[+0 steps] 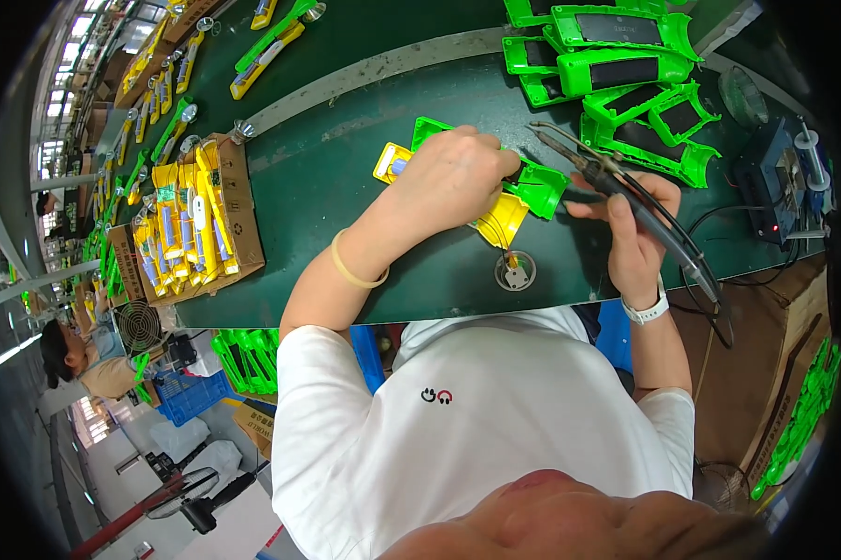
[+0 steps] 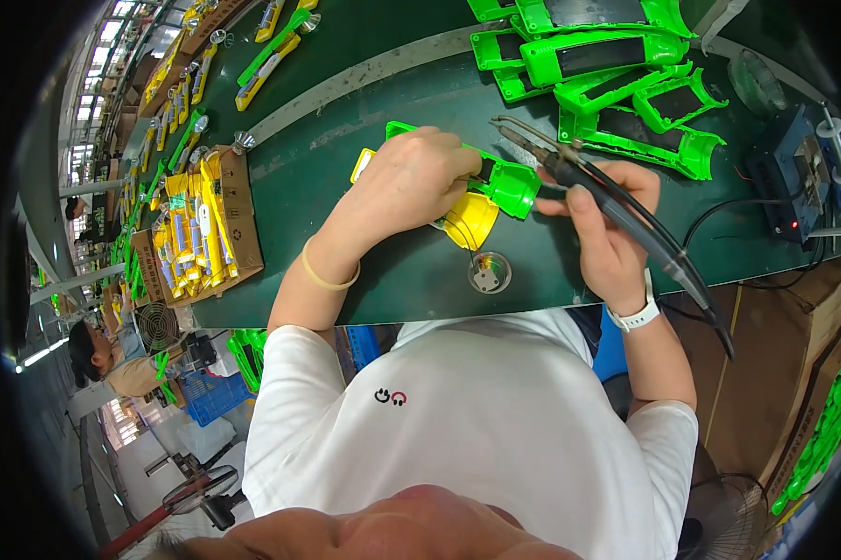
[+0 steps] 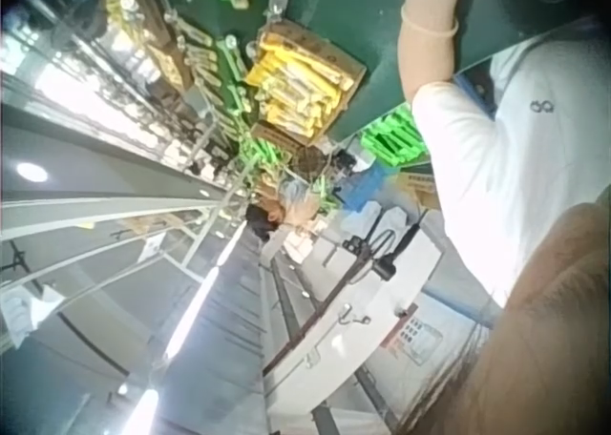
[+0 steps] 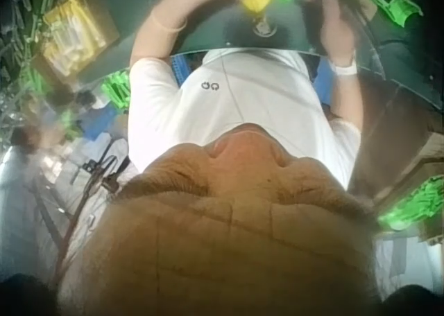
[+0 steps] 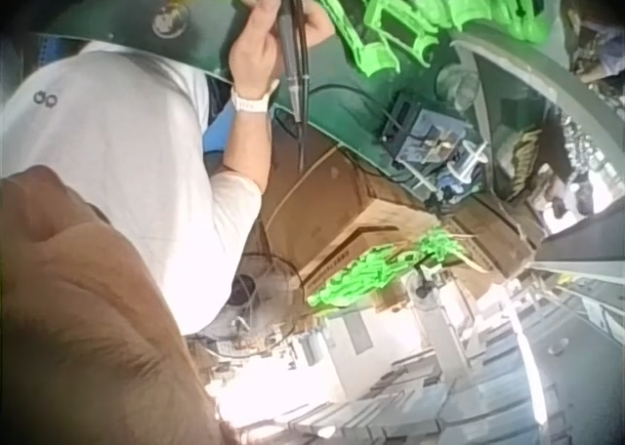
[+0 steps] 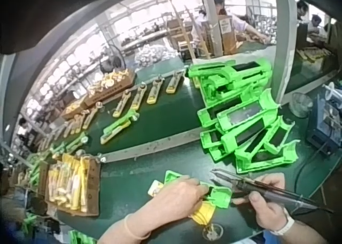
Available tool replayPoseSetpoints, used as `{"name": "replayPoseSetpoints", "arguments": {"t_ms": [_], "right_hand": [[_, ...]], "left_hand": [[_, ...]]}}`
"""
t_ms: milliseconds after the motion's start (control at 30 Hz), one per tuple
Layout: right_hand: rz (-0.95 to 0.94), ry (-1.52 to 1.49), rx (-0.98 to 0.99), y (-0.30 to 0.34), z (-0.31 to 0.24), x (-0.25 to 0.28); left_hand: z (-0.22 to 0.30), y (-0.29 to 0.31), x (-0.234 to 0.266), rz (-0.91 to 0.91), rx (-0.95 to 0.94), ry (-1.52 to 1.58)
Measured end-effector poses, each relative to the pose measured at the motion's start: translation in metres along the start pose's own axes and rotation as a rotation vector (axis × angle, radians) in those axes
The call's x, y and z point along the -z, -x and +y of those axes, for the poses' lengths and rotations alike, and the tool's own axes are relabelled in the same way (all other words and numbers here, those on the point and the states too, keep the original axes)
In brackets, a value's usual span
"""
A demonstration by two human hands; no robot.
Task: Soldering components and assembling solar-powered flashlights on a factory assembly line.
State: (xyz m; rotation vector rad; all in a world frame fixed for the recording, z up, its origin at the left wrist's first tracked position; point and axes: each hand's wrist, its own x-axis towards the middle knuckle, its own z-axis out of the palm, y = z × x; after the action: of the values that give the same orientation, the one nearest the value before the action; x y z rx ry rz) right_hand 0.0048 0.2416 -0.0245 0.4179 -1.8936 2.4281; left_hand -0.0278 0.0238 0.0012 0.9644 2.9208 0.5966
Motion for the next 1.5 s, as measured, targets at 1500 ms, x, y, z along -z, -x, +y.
{"name": "replayPoseSetpoints", "arguments": {"t_ms": [1500], "right_hand": [[0.113,0.132,-0.147,-0.025,0.02,-0.058]], "left_hand": [[-0.07,0.022,0.021,0.121,0.056,0.114]]}}
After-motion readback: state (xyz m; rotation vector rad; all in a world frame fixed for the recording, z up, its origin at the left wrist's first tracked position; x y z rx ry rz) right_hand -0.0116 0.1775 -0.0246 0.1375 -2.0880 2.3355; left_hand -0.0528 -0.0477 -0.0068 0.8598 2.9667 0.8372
